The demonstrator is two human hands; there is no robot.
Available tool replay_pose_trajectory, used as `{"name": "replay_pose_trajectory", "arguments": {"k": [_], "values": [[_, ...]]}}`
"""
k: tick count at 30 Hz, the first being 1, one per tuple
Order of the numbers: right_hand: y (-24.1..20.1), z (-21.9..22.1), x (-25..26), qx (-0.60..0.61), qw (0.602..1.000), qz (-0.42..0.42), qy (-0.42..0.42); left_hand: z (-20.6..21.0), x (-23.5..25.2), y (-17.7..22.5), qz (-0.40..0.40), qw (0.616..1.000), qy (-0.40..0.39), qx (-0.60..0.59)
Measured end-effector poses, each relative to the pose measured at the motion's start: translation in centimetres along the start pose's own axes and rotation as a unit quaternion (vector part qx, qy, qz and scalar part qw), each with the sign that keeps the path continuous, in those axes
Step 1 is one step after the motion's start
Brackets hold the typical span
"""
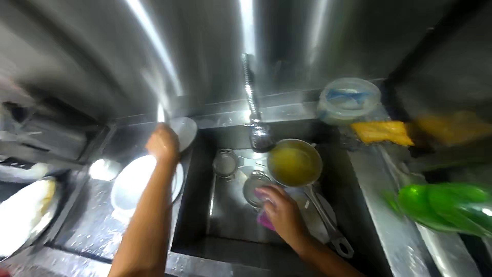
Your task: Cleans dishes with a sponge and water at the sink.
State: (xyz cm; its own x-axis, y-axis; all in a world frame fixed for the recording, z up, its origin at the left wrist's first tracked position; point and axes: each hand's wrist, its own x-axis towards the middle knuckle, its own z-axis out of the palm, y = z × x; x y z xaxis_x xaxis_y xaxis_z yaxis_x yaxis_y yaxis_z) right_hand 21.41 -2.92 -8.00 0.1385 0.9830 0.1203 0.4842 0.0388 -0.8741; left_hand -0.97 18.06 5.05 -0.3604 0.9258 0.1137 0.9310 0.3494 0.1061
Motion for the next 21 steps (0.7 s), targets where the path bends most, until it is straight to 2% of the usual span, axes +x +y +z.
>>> {"name": "replay_pose_trajectory", "arguments": {"k": [2,3,5,7,9,10,11,12,14,15,17,19,21], "values": [[1.4,-3.5,0.4,-0.018,0.979,0.162,-0.12,3.3,2.0,-0.2,0.014,0.998,-0.03,0.056],[2.4,-5.0,0.6,-0.023,0.962,0.227,-0.149,4.8,2.7,-0.4,0.028,0.996,-0.048,0.07],[4.3,-7.2,0.0,-0.02,0.943,0.311,-0.118,6.7,3.0,-0.7,0.066,0.994,-0.062,0.058],[5.5,-8.9,-0.9,-0.002,0.937,0.345,-0.05,7.8,1.3,-0.3,0.147,0.989,-0.027,-0.002],[6.2,-10.0,-1.8,0.037,0.941,0.336,0.005,9.7,-3.3,1.0,0.279,0.957,-0.025,-0.074],[6.3,-10.3,-2.1,0.056,0.941,0.334,0.024,11.3,-6.8,1.9,0.331,0.937,-0.06,-0.092],[6.1,-10.5,-2.3,0.077,0.938,0.335,0.037,13.2,-10.6,3.0,0.363,0.916,-0.129,-0.111],[5.8,-10.5,-2.5,0.096,0.936,0.335,0.047,15.4,-14.1,4.2,0.37,0.89,-0.244,-0.107],[5.1,-10.4,-3.1,0.112,0.939,0.321,0.054,19.7,-19.2,6.6,0.326,0.821,-0.464,-0.066],[4.8,-10.3,-3.5,0.1,0.946,0.304,0.054,21.6,-20.9,7.6,0.292,0.792,-0.534,-0.036],[4.4,-10.4,-4.5,0.046,0.964,0.256,0.062,24.5,-22.9,9.0,0.249,0.768,-0.591,-0.003],[4.0,-11.3,-5.8,0.03,0.968,0.236,0.08,25.6,-23.4,9.9,0.22,0.774,-0.594,-0.001],[3.4,-12.4,-7.2,0.065,0.961,0.253,0.096,25.4,-23.4,9.8,0.19,0.777,-0.597,-0.057]]}}
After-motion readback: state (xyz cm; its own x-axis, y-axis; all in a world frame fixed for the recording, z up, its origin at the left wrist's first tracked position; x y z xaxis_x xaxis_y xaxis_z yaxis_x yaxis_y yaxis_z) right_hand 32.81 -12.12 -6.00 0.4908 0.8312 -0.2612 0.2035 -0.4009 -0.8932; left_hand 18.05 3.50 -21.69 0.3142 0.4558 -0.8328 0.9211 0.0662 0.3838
